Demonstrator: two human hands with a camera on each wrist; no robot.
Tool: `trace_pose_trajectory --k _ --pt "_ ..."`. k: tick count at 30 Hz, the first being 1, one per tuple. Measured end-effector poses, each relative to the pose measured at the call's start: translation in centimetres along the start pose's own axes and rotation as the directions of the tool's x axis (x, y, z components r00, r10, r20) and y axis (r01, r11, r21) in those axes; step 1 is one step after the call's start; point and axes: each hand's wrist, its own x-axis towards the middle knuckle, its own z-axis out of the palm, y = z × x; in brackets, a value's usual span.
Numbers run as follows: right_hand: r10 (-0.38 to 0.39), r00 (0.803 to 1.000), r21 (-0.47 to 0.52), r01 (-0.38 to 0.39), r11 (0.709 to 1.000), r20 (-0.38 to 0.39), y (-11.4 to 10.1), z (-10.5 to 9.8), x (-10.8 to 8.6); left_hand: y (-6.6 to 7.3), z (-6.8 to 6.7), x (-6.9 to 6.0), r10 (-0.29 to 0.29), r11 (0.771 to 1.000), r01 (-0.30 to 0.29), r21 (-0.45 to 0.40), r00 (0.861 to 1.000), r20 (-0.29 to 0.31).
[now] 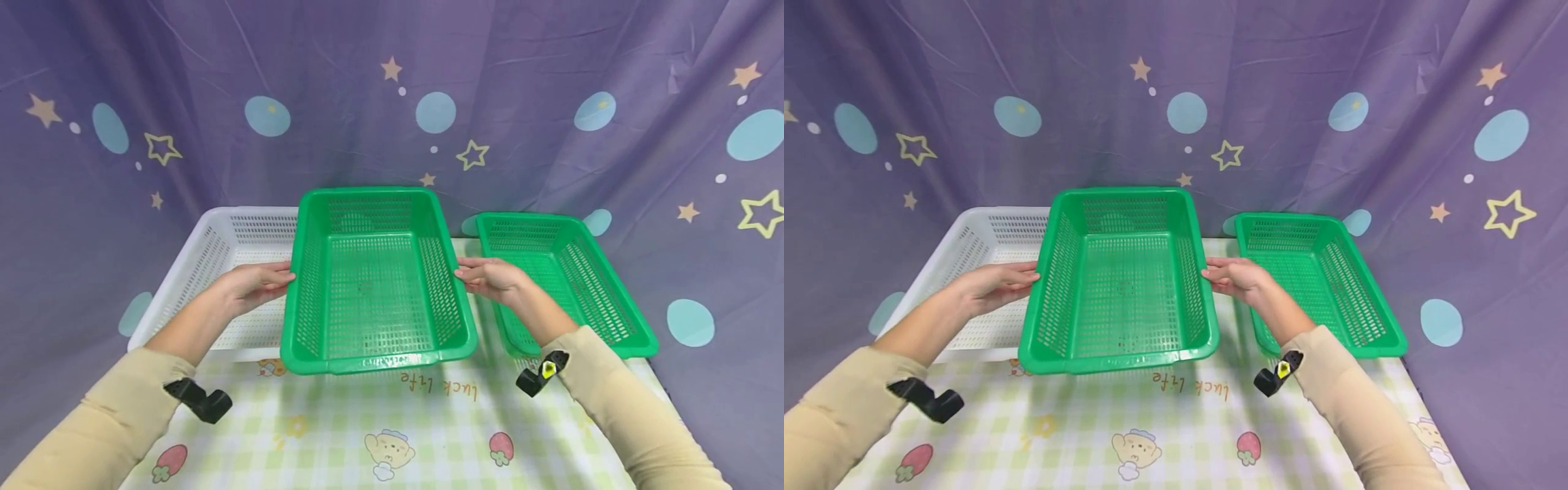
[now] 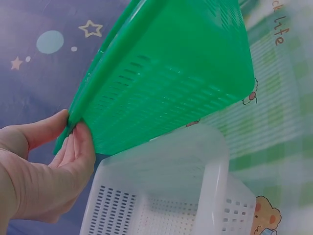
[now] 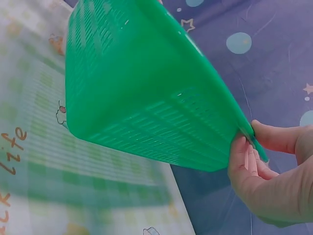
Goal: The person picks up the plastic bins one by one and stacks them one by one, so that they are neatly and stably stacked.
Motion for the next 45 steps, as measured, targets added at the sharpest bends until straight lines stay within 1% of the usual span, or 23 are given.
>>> trace_pose_trajectory --k 2,6,9,13,15,18,23,26,27,29,31,37,41,45 --pt "0.007 1.0 0.024 -0.008 1.0 0.02 -0.2 0.1 -0.1 0.1 -0.2 -0.2 -0.001 1.0 0.001 -0.024 1.0 0.011" --pt "0.011 1.0 0.053 -0.013 0.999 0.029 -0.7 0.4 -0.1 0.6 -0.5 -0.6 0.006 1.0 -0.006 -0.029 1.0 0.022" --pt "0.007 1.0 0.044 -0.007 0.999 0.012 -1.1 0.6 0.0 0.9 -0.7 -0.7 0.024 1.0 -0.024 0.0 1.0 0.012" --pt "0.004 1.0 0.031 -0.004 0.999 0.003 -1.5 0.9 0.2 1.3 -1.0 -0.8 0.044 0.998 -0.044 0.042 0.999 -0.013" --pt "0.005 1.0 0.032 -0.005 0.999 0.003 -1.8 1.0 0.2 1.4 -1.1 -0.8 0.052 0.996 -0.051 0.067 0.999 -0.016" --pt "-0.005 1.0 0.019 0.005 1.0 0.001 -2.3 1.2 0.3 1.6 -1.2 -1.0 0.055 0.996 -0.053 0.074 0.998 -0.025" --pt "-0.017 1.0 -0.007 0.017 1.0 -0.014 -3.1 1.7 0.4 2.0 -1.6 -1.1 0.063 0.995 -0.062 0.071 0.998 -0.005" --pt "-0.013 1.0 0.014 0.014 1.0 -0.007 -3.4 1.9 0.3 2.3 -1.9 -1.2 0.064 0.996 -0.064 0.065 0.998 -0.007" --pt "-0.013 1.0 0.024 0.013 1.0 -0.003 -3.5 2.0 0.3 2.4 -2.0 -1.2 0.065 0.995 -0.064 0.07 0.998 -0.005" --pt "-0.014 1.0 0.039 0.014 0.999 0.009 -3.6 2.2 0.4 2.6 -2.3 -1.3 0.065 0.995 -0.063 0.082 0.998 -0.02" --pt "-0.017 1.0 0.051 0.016 0.999 0.012 -3.8 2.4 0.5 2.7 -2.6 -1.5 0.067 0.992 -0.064 0.108 0.997 -0.026" --pt "-0.023 1.0 0.024 0.023 0.999 0.009 -4.4 3.5 0.8 2.9 -3.7 -2.0 0.077 0.983 -0.071 0.168 0.997 -0.032" --pt "-0.031 1.0 0.02 0.031 0.999 0.002 -4.6 4.5 1.1 3.0 -4.6 -2.4 0.072 0.978 -0.061 0.201 0.996 -0.047" --pt "-0.041 0.999 0.021 0.041 0.999 -0.013 -4.5 5.5 1.4 3.2 -5.7 -2.8 0.064 0.985 -0.05 0.165 0.995 -0.08"
